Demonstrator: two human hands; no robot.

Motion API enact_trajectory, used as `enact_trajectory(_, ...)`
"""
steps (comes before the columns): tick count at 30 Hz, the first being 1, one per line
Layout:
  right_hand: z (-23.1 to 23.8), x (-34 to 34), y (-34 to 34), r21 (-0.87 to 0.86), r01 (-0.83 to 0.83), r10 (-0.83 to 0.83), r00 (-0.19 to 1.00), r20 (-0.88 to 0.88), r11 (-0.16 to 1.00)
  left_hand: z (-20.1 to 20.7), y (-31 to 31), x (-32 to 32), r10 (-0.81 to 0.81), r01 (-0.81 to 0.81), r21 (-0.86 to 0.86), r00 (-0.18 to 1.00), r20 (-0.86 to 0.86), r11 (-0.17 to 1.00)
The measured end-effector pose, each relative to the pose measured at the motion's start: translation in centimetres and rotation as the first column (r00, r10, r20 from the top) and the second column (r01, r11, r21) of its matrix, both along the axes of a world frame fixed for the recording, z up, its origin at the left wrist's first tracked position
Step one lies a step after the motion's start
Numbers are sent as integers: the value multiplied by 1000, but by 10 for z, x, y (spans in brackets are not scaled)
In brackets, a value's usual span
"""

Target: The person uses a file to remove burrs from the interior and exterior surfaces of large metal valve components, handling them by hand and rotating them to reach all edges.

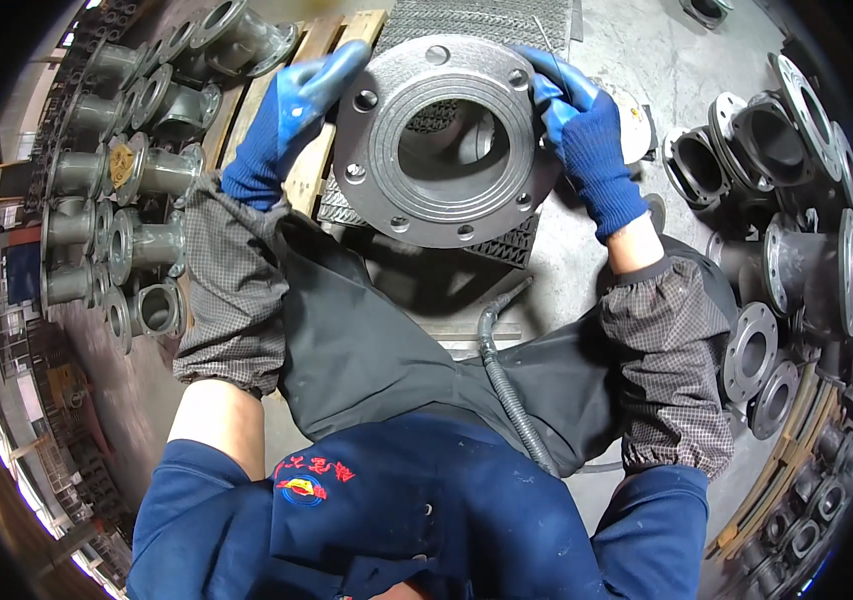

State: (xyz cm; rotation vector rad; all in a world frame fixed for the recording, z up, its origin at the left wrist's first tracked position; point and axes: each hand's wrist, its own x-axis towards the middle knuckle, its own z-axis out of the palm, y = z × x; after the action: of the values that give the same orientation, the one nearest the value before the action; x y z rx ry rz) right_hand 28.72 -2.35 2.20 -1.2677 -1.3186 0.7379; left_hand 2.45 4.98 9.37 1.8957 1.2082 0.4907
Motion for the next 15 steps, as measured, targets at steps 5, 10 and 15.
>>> enact_trajectory(5,-4,12,9,87,54,-92,839,535,995,-11,-6,43,-56,59,-5,968,243,998)
enact_trajectory(10,28,-1,-18,200,121,-229,659,716,972,-7,1,39,-45,40,28,983,179,999)
enact_trajectory(15,54,-35,-61,187,-32,-114,688,717,982,-7,4,36,-116,65,212,964,240,975)
